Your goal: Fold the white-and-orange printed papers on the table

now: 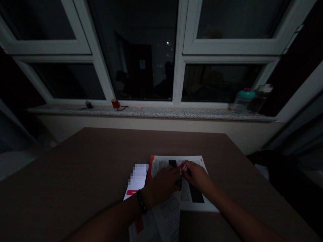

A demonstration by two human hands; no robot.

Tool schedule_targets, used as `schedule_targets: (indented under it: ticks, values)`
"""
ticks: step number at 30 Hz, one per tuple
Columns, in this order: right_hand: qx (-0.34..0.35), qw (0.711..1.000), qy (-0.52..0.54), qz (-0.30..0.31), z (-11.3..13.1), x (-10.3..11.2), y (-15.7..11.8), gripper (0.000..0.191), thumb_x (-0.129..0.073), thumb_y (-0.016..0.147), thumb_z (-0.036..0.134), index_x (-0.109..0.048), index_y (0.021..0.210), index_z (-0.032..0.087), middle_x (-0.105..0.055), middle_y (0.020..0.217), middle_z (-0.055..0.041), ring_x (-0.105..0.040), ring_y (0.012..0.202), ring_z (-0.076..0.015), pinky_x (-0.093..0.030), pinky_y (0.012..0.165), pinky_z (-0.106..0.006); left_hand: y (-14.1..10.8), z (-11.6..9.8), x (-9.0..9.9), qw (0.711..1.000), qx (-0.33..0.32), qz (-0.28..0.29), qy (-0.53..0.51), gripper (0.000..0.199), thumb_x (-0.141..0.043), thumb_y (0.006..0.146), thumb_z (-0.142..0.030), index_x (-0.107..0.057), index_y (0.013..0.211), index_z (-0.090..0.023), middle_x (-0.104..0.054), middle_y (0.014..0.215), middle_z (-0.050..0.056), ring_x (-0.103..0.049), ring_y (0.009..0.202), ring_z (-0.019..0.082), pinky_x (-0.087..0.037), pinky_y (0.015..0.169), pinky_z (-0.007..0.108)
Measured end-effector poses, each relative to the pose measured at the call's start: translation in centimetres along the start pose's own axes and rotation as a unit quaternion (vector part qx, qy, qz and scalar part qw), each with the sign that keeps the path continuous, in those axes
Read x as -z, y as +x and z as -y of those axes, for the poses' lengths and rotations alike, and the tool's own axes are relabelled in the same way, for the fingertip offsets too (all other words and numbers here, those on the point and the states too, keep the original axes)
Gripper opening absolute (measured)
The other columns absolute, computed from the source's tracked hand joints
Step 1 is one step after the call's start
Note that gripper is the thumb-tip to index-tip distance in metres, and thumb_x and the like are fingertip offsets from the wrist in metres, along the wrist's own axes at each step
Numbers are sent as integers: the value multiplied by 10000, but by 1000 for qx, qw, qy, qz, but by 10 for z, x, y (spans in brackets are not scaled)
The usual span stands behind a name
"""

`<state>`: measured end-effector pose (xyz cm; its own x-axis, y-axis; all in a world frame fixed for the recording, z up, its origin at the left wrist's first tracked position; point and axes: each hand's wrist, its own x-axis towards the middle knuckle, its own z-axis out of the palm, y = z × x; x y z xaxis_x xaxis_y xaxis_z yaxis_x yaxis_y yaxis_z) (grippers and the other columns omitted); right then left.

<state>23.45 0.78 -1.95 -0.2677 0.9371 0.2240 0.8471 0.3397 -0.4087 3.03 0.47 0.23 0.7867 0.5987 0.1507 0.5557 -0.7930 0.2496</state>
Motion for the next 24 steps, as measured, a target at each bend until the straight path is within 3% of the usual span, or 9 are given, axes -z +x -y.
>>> schedule_targets:
  ticks: [4, 7, 17, 24]
  values:
    - [-22, 999, 30, -12, -6, -4, 2, 45, -507, 885, 248, -530, 890, 209, -648, 834, -38, -606, 771, -194, -403, 679, -264, -2, 4, -9, 1000, -9, -6, 7, 508, -731, 866, -229, -488, 1310, -189, -472, 1438, 74, -465, 1216, 267, -379, 1043, 412]
    - [-25, 997, 76, -9, -10, -5, 1, 82, -516, 884, 274, -505, 822, 222, -621, 752, -7, -591, 710, -179, -379, 622, -247, -2, 4, -10, 1000, -7, -10, 1, 554, -705, 879, -223, -440, 1365, -194, -472, 1440, 82, -455, 1230, 271, -370, 1052, 422]
    - [25, 997, 78, 13, -1, 6, -5, 54, -539, 856, 243, -546, 811, 214, -614, 759, -8, -574, 706, -174, -379, 642, -254, -1, -2, 5, 1000, -13, 14, -10, 271, -691, 887, -216, -575, 1132, -193, -592, 1253, 60, -528, 1106, 256, -406, 987, 390]
    - [40, 998, 40, 30, 0, 3, -3, 21, -547, 842, 207, -556, 860, 209, -649, 842, -30, -605, 790, -185, -396, 695, -255, 0, -2, 9, 999, -21, 28, -4, 256, -714, 872, -210, -592, 1094, -173, -612, 1195, 61, -532, 1080, 247, -415, 952, 359]
